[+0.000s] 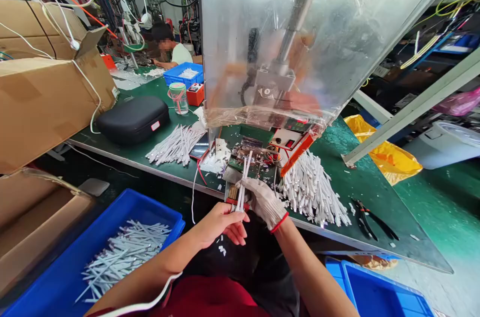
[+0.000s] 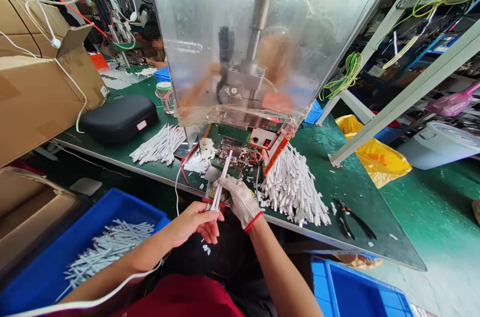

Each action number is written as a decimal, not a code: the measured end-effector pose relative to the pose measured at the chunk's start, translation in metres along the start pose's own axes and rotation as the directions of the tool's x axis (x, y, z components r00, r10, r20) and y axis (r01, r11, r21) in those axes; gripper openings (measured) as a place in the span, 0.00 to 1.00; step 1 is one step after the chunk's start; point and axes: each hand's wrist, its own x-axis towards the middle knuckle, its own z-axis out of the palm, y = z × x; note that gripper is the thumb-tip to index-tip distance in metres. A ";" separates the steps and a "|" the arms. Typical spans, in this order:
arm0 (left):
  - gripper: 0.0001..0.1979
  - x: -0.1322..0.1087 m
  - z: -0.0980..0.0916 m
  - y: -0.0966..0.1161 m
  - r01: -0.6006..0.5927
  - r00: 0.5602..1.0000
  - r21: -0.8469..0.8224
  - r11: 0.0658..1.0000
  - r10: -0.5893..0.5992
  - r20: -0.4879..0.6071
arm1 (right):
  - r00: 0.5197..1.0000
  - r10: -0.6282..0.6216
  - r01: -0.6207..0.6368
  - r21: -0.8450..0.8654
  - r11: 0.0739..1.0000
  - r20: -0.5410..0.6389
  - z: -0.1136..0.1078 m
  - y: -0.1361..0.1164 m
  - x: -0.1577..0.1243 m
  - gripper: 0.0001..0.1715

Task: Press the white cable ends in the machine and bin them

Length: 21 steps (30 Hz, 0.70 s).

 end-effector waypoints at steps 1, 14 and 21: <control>0.25 0.000 0.001 -0.001 0.012 1.000 0.003 1.000 -0.012 -0.003 | 1.000 0.018 -0.017 0.037 0.999 -0.021 0.000 0.004 0.001 0.17; 0.31 0.004 0.003 0.000 0.014 0.999 0.080 0.997 -0.011 -0.047 | 0.994 0.045 -0.033 0.118 0.992 -0.104 0.000 0.013 0.013 0.18; 0.31 0.003 0.002 0.001 0.004 1.000 0.083 0.997 -0.002 -0.025 | 0.992 0.046 -0.034 0.092 0.995 -0.122 -0.002 0.015 0.014 0.19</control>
